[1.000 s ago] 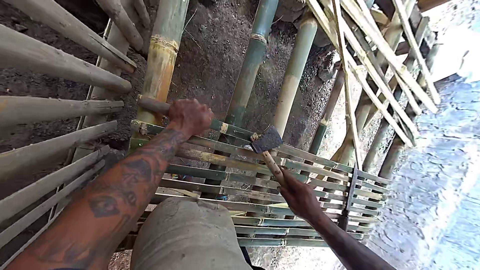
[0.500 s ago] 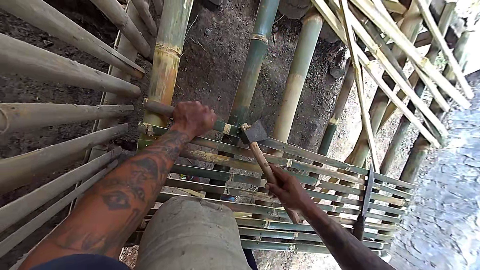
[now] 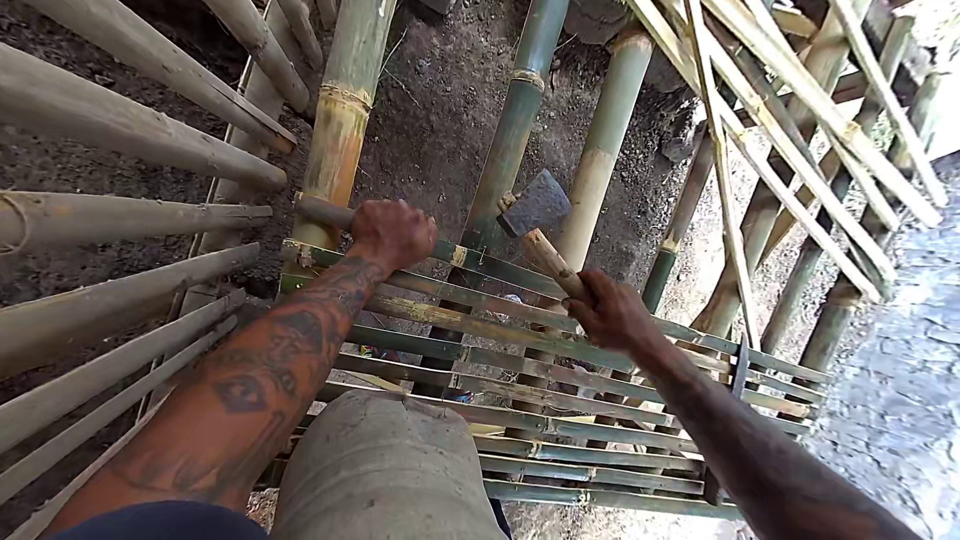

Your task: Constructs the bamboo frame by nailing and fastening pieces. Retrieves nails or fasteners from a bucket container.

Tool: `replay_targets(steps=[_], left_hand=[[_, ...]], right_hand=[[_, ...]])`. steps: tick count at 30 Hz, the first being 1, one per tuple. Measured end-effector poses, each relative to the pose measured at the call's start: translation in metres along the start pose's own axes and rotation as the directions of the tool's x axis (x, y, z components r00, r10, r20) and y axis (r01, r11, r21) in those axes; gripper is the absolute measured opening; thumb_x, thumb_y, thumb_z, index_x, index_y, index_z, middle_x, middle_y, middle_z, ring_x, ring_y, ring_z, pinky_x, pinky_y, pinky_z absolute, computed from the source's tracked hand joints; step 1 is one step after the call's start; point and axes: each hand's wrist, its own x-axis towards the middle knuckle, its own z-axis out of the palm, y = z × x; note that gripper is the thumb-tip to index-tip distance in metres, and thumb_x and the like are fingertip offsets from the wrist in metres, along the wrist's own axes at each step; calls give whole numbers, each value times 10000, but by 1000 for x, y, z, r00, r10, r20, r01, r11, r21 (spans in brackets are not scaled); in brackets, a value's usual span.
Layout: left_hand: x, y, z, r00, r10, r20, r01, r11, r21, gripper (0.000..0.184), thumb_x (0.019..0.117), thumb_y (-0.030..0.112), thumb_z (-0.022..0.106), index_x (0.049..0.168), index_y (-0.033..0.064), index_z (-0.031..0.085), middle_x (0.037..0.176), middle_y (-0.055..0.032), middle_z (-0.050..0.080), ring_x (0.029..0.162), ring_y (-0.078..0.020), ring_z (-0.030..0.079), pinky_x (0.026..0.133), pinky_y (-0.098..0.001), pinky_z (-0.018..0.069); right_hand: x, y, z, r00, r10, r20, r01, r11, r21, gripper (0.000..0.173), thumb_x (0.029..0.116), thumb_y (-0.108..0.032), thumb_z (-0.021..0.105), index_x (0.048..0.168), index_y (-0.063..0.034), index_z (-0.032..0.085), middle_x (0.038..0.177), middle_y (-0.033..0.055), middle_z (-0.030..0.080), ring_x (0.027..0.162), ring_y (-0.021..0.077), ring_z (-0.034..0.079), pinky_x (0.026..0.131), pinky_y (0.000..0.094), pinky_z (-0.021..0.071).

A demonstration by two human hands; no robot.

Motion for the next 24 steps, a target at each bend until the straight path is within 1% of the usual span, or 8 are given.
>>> replay_targets(steps=[2, 8, 11, 14, 18, 20, 22, 24], left_hand=[[0, -1, 0, 1000, -1, -6, 1, 1000, 1, 590, 1050, 417, 282, 706, 33, 568, 718, -200, 641, 751, -414, 690, 572, -562, 460], [0, -2, 5, 999, 7, -49, -7, 1000, -1, 583, 1040, 418, 286, 687, 41, 556, 695, -187, 631, 729, -402, 688, 558, -545, 457], [0, -1, 3, 999, -5, -41, 4, 1000, -22, 598, 1049, 424, 297, 718, 18, 585, 739, -214, 655, 771, -432, 698, 586, -576, 477], [0, -1, 2, 1000, -14, -23, 13, 1000, -20, 601, 1048, 430, 295, 735, 17, 599, 753, -218, 662, 783, -436, 699, 596, -582, 480], [0, -1, 3, 1000, -12, -29, 11, 1000, -9, 594, 1043, 431, 292, 724, 28, 588, 729, -202, 651, 760, -418, 697, 579, -567, 473], [0, -1, 3, 999, -6, -36, 5, 1000, -10, 593, 1041, 430, 301, 716, 25, 587, 727, -205, 652, 759, -416, 698, 586, -569, 474], [0, 0, 2, 1000, -10, -27, 9, 1000, -10, 586, 1042, 423, 306, 720, 24, 590, 733, -207, 653, 767, -418, 698, 590, -570, 475], [0, 0, 1, 1000, -12, -26, 12, 1000, -12, 580, 1040, 419, 311, 715, 26, 587, 729, -205, 652, 762, -415, 698, 579, -567, 471]], right_hand=[[18, 5, -6, 999, 4, 41, 0, 996, -86, 302, 998, -216, 633, 1185, 20, 611, 898, 217, 676, 856, 407, 683, 775, 620, 526], [35, 9, 10, 981, -163, -104, 135, 964, -229, 289, 958, -207, 638, 1168, -8, 632, 877, 208, 693, 798, 436, 701, 652, 629, 524], [36, 8, 11, 987, -155, -34, 155, 988, -21, 427, 948, -293, 720, 1262, -26, 606, 802, 151, 672, 696, 339, 664, 650, 560, 537], [30, 16, 12, 974, -219, -55, 225, 919, 323, 426, 914, -305, 709, 1261, -79, 610, 721, 9, 622, 564, 98, 584, 555, 325, 533], [32, 7, -21, 988, -97, -120, 132, 932, 337, 207, 926, -169, 569, 1050, -42, 676, 801, 70, 665, 661, 174, 641, 629, 435, 550], [41, 6, -34, 980, -115, -162, 146, 970, 195, 327, 975, -377, 558, 1043, -71, 653, 684, 33, 576, 552, 164, 562, 526, 414, 487], [57, 9, -41, 987, -118, -113, 123, 992, 40, 538, 979, -613, 540, 973, -82, 628, 643, 43, 543, 547, 208, 560, 523, 468, 474], [76, 19, -42, 990, -136, -37, 134, 990, -37, 523, 953, -597, 630, 867, -82, 631, 610, 56, 544, 536, 233, 564, 512, 495, 467]])
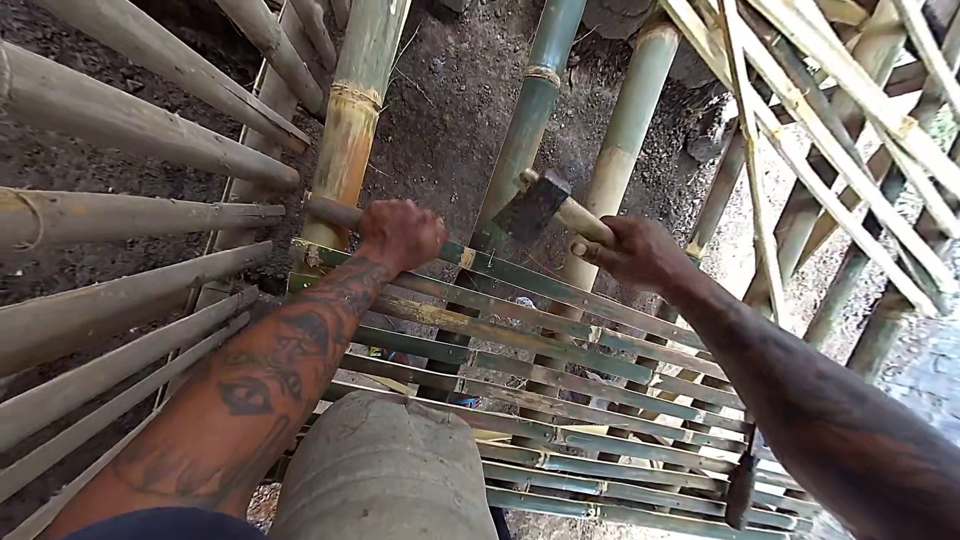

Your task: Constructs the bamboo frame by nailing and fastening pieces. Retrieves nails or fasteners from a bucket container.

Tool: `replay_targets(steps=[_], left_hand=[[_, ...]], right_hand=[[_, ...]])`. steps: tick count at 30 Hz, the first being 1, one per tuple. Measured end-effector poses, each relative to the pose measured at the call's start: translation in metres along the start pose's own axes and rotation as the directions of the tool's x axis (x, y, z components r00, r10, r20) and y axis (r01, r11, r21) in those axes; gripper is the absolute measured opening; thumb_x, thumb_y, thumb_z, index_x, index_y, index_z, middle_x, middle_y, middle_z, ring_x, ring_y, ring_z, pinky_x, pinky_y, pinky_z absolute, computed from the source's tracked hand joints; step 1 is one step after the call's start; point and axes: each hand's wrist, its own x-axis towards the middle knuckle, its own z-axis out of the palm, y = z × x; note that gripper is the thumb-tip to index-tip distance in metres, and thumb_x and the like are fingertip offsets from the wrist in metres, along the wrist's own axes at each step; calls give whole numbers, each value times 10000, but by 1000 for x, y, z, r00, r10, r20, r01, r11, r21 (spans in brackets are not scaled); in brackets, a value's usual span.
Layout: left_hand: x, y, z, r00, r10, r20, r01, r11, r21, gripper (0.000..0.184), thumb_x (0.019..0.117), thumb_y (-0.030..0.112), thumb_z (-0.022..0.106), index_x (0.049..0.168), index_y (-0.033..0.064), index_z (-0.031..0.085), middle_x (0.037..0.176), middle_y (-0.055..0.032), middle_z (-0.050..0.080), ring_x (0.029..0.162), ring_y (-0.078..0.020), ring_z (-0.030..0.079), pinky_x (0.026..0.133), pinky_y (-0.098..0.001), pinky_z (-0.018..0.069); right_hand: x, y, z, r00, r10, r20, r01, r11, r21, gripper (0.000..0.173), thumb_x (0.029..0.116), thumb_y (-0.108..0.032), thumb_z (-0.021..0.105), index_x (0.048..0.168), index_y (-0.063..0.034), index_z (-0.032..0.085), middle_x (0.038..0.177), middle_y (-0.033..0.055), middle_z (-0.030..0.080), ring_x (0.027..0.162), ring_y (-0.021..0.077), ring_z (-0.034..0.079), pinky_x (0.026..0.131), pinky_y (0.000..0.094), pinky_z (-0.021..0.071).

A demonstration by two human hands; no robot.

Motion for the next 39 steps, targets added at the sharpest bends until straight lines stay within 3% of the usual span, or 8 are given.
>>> replay_targets(steps=[4, 8, 14, 18, 21, 28, 34, 39], left_hand=[[0, 0, 1, 1000, 4, 7, -4, 1000, 8, 588, 1047, 425, 303, 730, 23, 594, 739, -203, 655, 769, -413, 699, 591, -568, 474], [1, -1, 5, 999, 10, -31, -10, 1000, 19, 584, 1039, 420, 305, 696, 29, 571, 715, -199, 640, 735, -410, 689, 565, -554, 462], [1, -1, 7, 998, 18, -55, -16, 999, 32, 577, 1030, 412, 295, 666, 37, 540, 669, -188, 623, 699, -401, 684, 544, -542, 447], [2, -3, 8, 999, 32, -44, -30, 999, 30, 581, 1039, 408, 275, 692, 37, 558, 686, -194, 626, 712, -412, 686, 549, -555, 453], [2, -4, 10, 998, 44, -50, -42, 998, 35, 580, 1038, 409, 278, 682, 42, 553, 671, -184, 620, 697, -404, 683, 537, -546, 447], [2, -3, 6, 999, 36, -28, -35, 999, 37, 580, 1036, 417, 288, 686, 40, 556, 677, -187, 626, 701, -408, 685, 538, -549, 450], [2, -1, 4, 1000, 21, 1, -22, 999, 41, 590, 1040, 418, 274, 696, 35, 562, 692, -195, 632, 719, -416, 687, 548, -559, 448], [2, -1, 2, 1000, 3, 19, -4, 999, 47, 596, 1041, 429, 268, 700, 38, 560, 707, -194, 638, 734, -417, 688, 560, -559, 453]], right_hand=[[28, 9, 2, 985, -32, 169, 25, 999, 44, 343, 902, -365, 800, 855, -53, 667, 643, 77, 577, 593, 235, 567, 595, 511, 470], [48, -1, 0, 964, 23, 263, -41, 997, 62, 295, 896, -301, 818, 899, -38, 685, 696, 89, 603, 640, 227, 581, 641, 495, 488], [69, -3, 3, 913, -67, 403, 21, 993, 118, 217, 862, -214, 846, 871, -58, 695, 665, 53, 606, 599, 175, 572, 613, 428, 488], [84, -4, 2, 891, -66, 448, 33, 996, 81, 245, 822, -211, 877, 859, -60, 687, 658, 60, 606, 602, 190, 587, 611, 445, 497], [85, -10, 2, 900, -71, 431, 77, 997, 2, 215, 841, -211, 858, 873, -72, 698, 670, 67, 613, 619, 217, 597, 618, 482, 496], [63, 0, 6, 932, -240, 271, 277, 955, -104, 100, 868, -181, 738, 855, -117, 663, 620, 44, 573, 576, 228, 589, 536, 489, 452], [31, -5, 12, 957, -220, 189, 247, 960, -135, 125, 872, -198, 681, 812, -116, 606, 563, 43, 516, 530, 249, 563, 487, 491, 413], [32, -1, 17, 954, -212, 210, 228, 972, -53, 85, 881, -161, 698, 880, -91, 651, 609, 62, 573, 561, 252, 594, 522, 502, 455]])
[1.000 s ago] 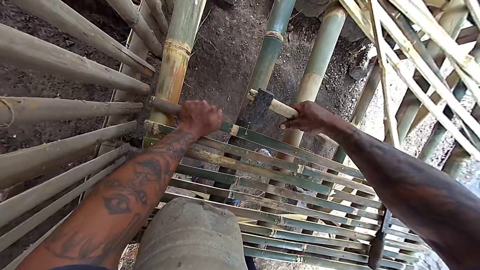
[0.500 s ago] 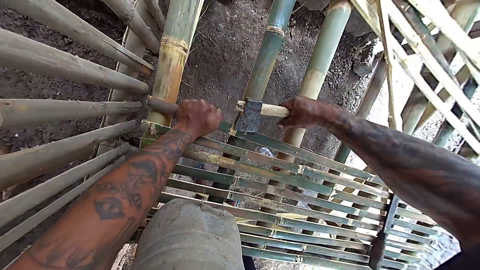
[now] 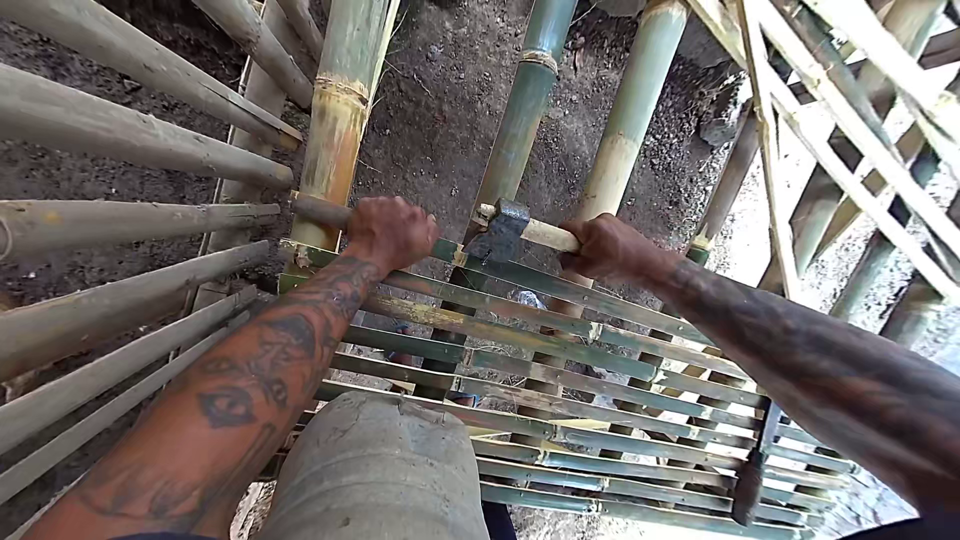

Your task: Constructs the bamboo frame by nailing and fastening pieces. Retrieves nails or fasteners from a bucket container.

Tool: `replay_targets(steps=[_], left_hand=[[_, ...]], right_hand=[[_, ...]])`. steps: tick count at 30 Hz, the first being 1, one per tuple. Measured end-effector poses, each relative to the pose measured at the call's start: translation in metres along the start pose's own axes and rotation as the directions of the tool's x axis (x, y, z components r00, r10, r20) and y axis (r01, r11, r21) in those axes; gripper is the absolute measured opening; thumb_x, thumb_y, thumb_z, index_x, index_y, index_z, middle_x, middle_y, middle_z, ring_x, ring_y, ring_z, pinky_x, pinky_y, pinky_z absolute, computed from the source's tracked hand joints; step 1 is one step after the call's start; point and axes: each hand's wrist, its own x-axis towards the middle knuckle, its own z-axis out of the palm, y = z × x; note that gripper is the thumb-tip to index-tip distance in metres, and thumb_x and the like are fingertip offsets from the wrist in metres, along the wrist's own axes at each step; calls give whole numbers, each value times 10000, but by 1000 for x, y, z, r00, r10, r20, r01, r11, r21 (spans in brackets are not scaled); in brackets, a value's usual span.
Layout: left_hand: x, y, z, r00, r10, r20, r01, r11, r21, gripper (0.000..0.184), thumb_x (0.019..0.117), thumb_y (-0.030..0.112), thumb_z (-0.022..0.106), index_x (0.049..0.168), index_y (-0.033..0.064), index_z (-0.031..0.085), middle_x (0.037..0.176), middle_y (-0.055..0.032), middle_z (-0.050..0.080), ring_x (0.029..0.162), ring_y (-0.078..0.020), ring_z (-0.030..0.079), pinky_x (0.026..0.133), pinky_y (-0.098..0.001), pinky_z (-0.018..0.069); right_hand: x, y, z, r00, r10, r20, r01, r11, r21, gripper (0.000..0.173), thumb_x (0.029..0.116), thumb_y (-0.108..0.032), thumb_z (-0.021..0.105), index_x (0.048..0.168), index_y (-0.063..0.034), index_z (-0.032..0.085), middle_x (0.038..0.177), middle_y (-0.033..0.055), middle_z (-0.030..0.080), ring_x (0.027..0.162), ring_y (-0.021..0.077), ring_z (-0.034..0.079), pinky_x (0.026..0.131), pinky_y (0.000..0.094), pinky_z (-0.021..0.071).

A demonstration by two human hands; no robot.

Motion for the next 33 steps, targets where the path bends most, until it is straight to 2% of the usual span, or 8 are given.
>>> replay_targets(steps=[6, 18, 22, 24, 26, 29, 31, 33], left_hand=[[1, -1, 2, 1000, 3, -16, -3, 1000, 7, 592, 1035, 430, 272, 686, 44, 555, 688, -187, 631, 719, -410, 687, 545, -551, 448], [0, 1, -1, 1000, 8, 29, -7, 1000, -27, 587, 1049, 410, 276, 737, 20, 584, 740, -214, 650, 771, -436, 694, 589, -582, 468], [1, 0, 0, 1000, 5, -5, -5, 1000, -26, 590, 1043, 420, 288, 709, 27, 575, 727, -202, 651, 753, -421, 697, 567, -573, 467], [1, -1, 2, 1000, 11, -10, -11, 1000, -14, 586, 1041, 416, 285, 713, 29, 578, 725, -199, 651, 745, -419, 696, 560, -570, 465], [1, -1, 0, 1000, 16, 0, -16, 1000, -15, 570, 1034, 418, 308, 725, 27, 586, 726, -201, 652, 749, -423, 697, 564, -573, 463], [-2, -1, -5, 999, 7, 36, -5, 999, -46, 559, 1042, 404, 321, 733, 18, 582, 734, -212, 650, 767, -435, 695, 584, -588, 468], [-1, -1, -2, 1000, 10, 7, -10, 999, -47, 585, 1045, 413, 284, 712, 23, 568, 720, -209, 645, 752, -433, 693, 574, -583, 469], [0, -1, -3, 1000, 2, 4, -2, 999, -52, 594, 1046, 422, 281, 709, 24, 563, 717, -213, 638, 749, -434, 688, 572, -583, 463]], right_hand=[[49, 8, -20, 969, 67, 236, -89, 992, 86, 108, 806, -61, 779, 849, -81, 682, 658, 61, 610, 588, 212, 594, 567, 475, 485], [-20, -27, 0, 995, 99, -1, -98, 988, -120, 91, 899, -170, 674, 875, -100, 620, 616, 89, 575, 603, 310, 622, 535, 530, 455], [9, -12, -21, 995, -38, 87, 49, 991, -125, 79, 891, -136, 688, 922, -68, 660, 647, 107, 594, 619, 321, 625, 559, 559, 480], [35, -9, -30, 983, -107, 151, 126, 984, -124, 64, 872, -125, 702, 916, -86, 677, 646, 75, 589, 606, 276, 611, 557, 527, 477], [49, -19, -26, 978, -114, 175, 131, 987, -88, 53, 857, -128, 714, 897, -105, 688, 639, 52, 588, 591, 244, 602, 548, 502, 471], [42, -37, 2, 964, -133, 228, 170, 974, -148, 97, 849, -158, 732, 909, -105, 677, 655, 81, 604, 636, 302, 633, 572, 544, 490], [25, -31, 14, 970, -176, 167, 210, 952, -221, 132, 836, -175, 731, 928, -105, 668, 645, 106, 615, 634, 340, 656, 570, 565, 494], [4, -22, 16, 987, -160, -31, 158, 986, -58, 130, 830, -148, 734, 930, -79, 689, 637, 89, 622, 581, 280, 641, 533, 525, 502]])
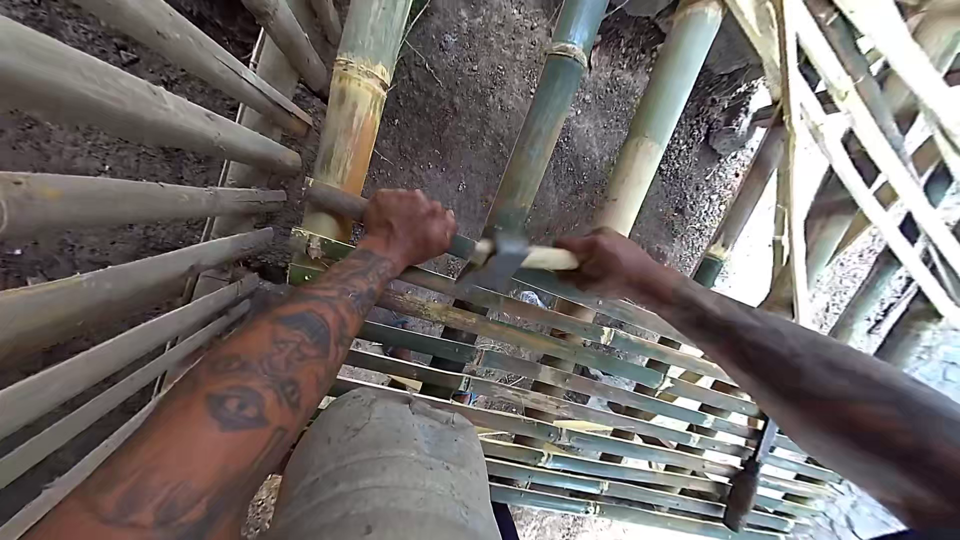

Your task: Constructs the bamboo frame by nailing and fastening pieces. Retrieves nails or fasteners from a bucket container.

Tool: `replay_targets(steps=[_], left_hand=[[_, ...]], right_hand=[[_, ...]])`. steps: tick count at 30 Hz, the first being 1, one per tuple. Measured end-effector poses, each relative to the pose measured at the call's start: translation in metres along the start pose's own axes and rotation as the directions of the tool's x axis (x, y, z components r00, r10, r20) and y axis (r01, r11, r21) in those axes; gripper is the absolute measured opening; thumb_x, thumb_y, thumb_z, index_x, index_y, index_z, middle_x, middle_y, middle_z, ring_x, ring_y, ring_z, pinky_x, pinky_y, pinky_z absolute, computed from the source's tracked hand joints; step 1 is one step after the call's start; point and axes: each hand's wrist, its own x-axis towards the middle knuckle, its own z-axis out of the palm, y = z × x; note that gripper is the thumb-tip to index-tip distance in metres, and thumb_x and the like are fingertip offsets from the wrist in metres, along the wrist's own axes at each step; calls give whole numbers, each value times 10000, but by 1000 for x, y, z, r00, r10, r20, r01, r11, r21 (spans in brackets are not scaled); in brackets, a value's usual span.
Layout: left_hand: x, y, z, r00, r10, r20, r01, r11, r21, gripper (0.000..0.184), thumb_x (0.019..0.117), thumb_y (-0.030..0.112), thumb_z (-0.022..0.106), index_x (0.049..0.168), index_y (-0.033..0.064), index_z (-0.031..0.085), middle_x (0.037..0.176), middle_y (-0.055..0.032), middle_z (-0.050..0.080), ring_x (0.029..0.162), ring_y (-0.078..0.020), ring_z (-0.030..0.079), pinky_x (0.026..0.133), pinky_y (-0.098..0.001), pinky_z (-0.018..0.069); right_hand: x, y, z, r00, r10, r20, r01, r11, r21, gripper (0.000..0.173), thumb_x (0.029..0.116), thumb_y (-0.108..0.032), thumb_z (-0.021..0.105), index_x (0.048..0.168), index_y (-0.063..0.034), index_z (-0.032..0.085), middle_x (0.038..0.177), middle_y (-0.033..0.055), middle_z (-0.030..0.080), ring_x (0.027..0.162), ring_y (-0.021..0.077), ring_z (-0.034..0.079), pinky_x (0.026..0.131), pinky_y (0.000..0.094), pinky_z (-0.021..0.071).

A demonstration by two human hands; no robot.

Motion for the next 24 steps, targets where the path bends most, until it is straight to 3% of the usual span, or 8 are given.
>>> replay_targets(steps=[3, 5, 8, 13, 17, 19, 22, 24], left_hand=[[-2, 2, 1, 1000, 2, -7, -2, 1000, 8, 594, 1042, 424, 285, 693, 27, 555, 700, -213, 627, 735, -431, 683, 563, -574, 455], [-2, 3, -1, 1000, -1, 6, 1, 1000, 1, 596, 1048, 426, 278, 714, 22, 562, 717, -219, 630, 752, -441, 684, 575, -583, 460], [-2, 2, -1, 1000, -1, 4, 1, 1000, 0, 592, 1049, 424, 283, 745, 19, 591, 743, -222, 646, 777, -447, 691, 585, -592, 471], [-1, 3, -1, 1000, -3, 17, 3, 1000, 15, 596, 1049, 429, 271, 734, 29, 581, 732, -211, 641, 764, -434, 688, 577, -582, 463], [-2, 4, -4, 999, -11, 42, 11, 1000, 11, 588, 1050, 426, 279, 736, 32, 582, 735, -207, 642, 767, -427, 690, 581, -578, 463], [-3, 5, -4, 998, -13, 60, 13, 1000, 1, 590, 1052, 428, 286, 743, 27, 590, 753, -213, 651, 784, -434, 692, 593, -589, 466], [1, 1, -5, 999, -20, 32, 20, 1000, 4, 584, 1046, 421, 297, 733, 30, 596, 749, -209, 658, 772, -431, 693, 584, -591, 470], [-2, 5, -2, 997, -23, 69, 23, 1000, 8, 583, 1053, 418, 288, 745, 31, 598, 757, -206, 656, 778, -428, 689, 594, -590, 466]], right_hand=[[-25, -6, -17, 945, 198, -261, -129, 958, 257, 178, 880, -190, 727, 991, -51, 711, 664, 61, 638, 548, 174, 602, 519, 451, 500], [-29, -6, -31, 905, 245, -348, -194, 965, 174, 189, 878, -229, 700, 942, -51, 689, 640, 69, 602, 546, 208, 576, 515, 475, 445], [-34, -8, -38, 913, 264, -310, -305, 948, -90, 161, 906, -201, 666, 835, -68, 609, 575, 120, 542, 527, 359, 584, 458, 560, 400], [-49, -25, -33, 839, 450, -305, -512, 843, -165, 149, 963, -191, 623, 924, -48, 605, 661, 197, 599, 636, 457, 639, 510, 619, 443], [-64, -38, -32, 950, 275, -147, -311, 878, -365, 91, 937, -144, 657, 926, -59, 625, 695, 165, 618, 619, 415, 659, 490, 575, 476], [-63, -38, -48, 935, 331, -125, -353, 872, -338, 68, 917, -144, 674, 940, -88, 644, 668, 160, 620, 617, 421, 653, 488, 594, 460], [-53, -39, -69, 869, 410, -275, -477, 843, -250, 93, 939, -148, 634, 948, -58, 613, 678, 211, 607, 644, 478, 639, 503, 631, 440], [-56, -49, -61, 875, 403, -270, -472, 834, -285, 103, 970, -137, 586, 980, -37, 608, 702, 230, 615, 651, 492, 645, 505, 637, 453]])
